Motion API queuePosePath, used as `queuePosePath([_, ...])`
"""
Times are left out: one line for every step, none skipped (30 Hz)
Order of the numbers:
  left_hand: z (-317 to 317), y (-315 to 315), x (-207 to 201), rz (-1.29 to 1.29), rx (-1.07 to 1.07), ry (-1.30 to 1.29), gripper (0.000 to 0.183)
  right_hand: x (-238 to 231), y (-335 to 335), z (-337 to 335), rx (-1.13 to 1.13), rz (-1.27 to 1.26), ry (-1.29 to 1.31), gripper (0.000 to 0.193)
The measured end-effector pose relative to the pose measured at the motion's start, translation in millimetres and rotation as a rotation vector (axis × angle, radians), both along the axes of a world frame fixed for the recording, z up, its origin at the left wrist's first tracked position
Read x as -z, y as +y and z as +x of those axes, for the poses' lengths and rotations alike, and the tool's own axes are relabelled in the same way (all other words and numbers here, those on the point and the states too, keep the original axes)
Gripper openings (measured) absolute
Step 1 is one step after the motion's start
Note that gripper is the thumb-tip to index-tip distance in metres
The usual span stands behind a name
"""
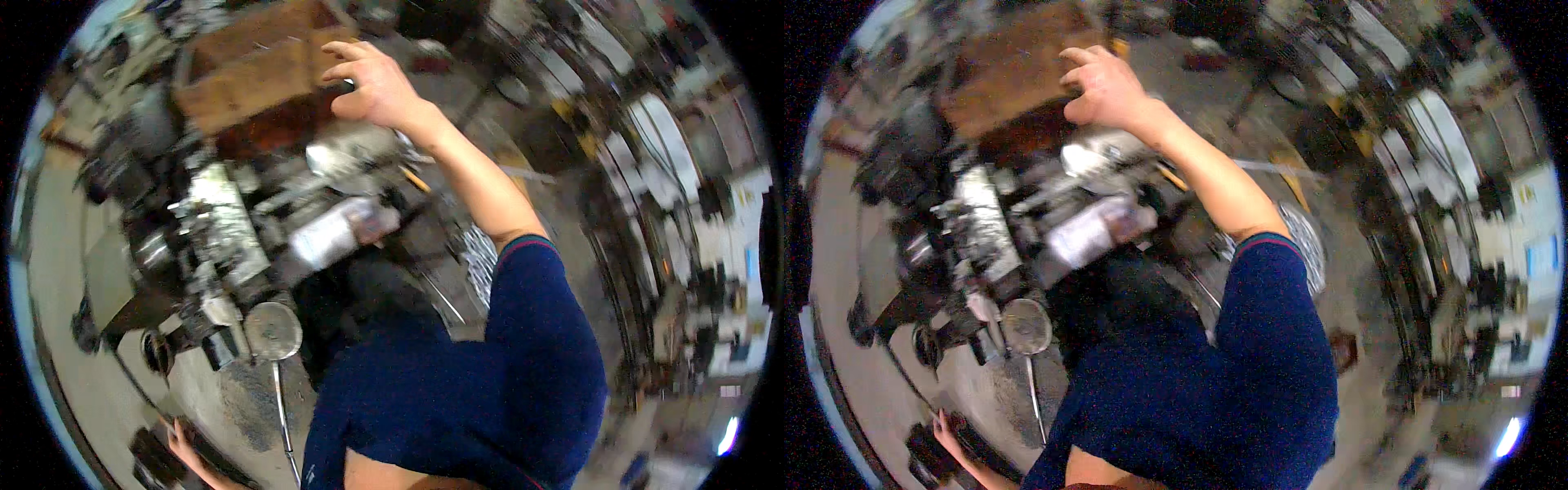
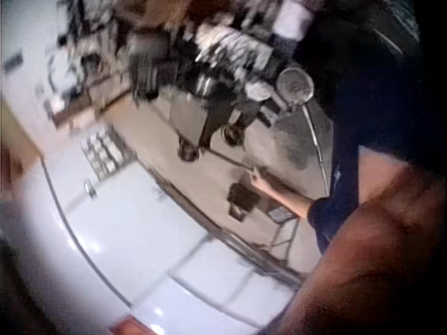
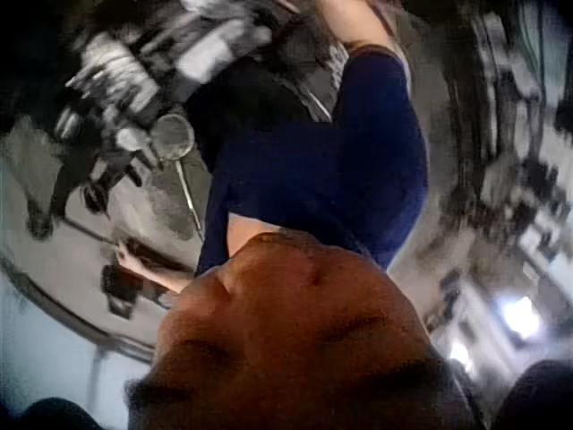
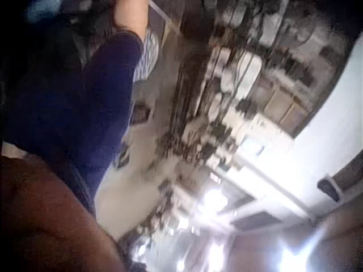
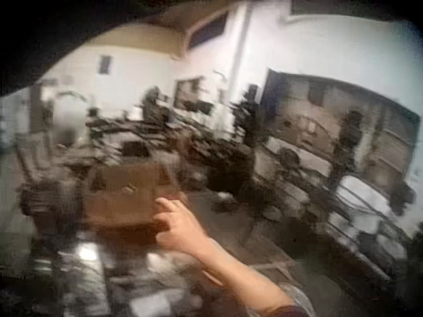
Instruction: The person places a small metal component into a lathe, tightens it, and operates the machine handles to process it, subsequently removing the part and placing it into a wooden container before repeating the process with another part from a large bin.
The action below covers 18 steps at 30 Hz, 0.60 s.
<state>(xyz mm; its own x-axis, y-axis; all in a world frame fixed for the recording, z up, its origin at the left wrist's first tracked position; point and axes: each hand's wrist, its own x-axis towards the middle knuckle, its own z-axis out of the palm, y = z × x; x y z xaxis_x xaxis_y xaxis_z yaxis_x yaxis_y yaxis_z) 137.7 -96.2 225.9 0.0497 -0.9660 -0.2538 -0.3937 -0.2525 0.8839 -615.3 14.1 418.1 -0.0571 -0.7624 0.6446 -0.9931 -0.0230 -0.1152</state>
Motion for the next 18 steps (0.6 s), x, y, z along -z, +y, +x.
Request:
queuePosePath([-22, 15, -14, -0.07, -0.036, -0.043, 0.027, 11, 34, -12, 0.004, 0.011, 0.0, 0.037])
queuePosePath([-3, 22, -1, -0.039, -0.139, 0.009, 0.029, 28, 74, -23, 0.1, 0.083, -0.095, 0.034])
queuePosePath([16, -3, 13, -0.008, -0.066, -0.003, 0.03, 36, 125, -39, 0.266, 0.182, -0.152, 0.034])
queuePosePath([35, -14, 22, 0.019, -0.037, -0.008, 0.032, 56, 167, -56, 0.324, 0.14, -0.284, 0.035])
queuePosePath([26, -18, 22, -0.006, -0.01, -0.074, 0.033, 70, 210, -63, 0.519, 0.21, -0.48, 0.037])
queuePosePath([13, -16, 15, -0.038, 0.015, -0.136, 0.034, 83, 252, -68, 0.631, 0.293, -0.462, 0.031])
queuePosePath([-1, -12, 7, -0.071, 0.035, -0.201, 0.035, 100, 288, -70, 0.782, 0.303, -0.626, 0.023])
queuePosePath([-5, -11, 1, -0.078, 0.032, -0.239, 0.036, 123, 328, -82, 0.819, 0.524, -0.484, 0.016])
queuePosePath([-10, -11, -5, -0.057, 0.036, -0.261, 0.036, 152, 356, -83, 0.77, 0.514, -0.43, 0.012])
queuePosePath([-13, -10, -8, -0.035, 0.033, -0.27, 0.036, 175, 373, -77, 0.681, 0.452, -0.399, 0.013])
queuePosePath([-19, -11, -10, -0.012, 0.037, -0.27, 0.037, 205, 387, -77, 0.926, 0.566, -0.579, 0.018])
queuePosePath([-22, -13, -11, 0.01, 0.041, -0.273, 0.037, 244, 407, -85, 0.916, 0.696, -0.569, 0.023])
queuePosePath([-27, -14, -13, 0.029, 0.041, -0.279, 0.037, 271, 413, -88, 0.985, 0.764, -0.589, 0.022])
queuePosePath([-32, -14, -15, 0.05, 0.044, -0.285, 0.038, 295, 417, -90, 1.055, 0.831, -0.607, 0.021])
queuePosePath([-26, -5, -18, 0.075, 0.019, -0.28, 0.038, 306, 402, -90, 0.913, 0.82, -0.452, 0.019])
queuePosePath([-20, 5, -19, 0.087, -0.003, -0.274, 0.038, 312, 390, -92, 0.771, 0.801, -0.3, 0.017])
queuePosePath([-14, 16, -22, 0.104, -0.026, -0.258, 0.039, 317, 382, -89, 1.045, 0.789, -0.583, 0.014])
queuePosePath([-9, 6, -19, 0.078, 0.001, -0.231, 0.039, 344, 401, -101, 0.9, 0.861, -0.42, 0.008])
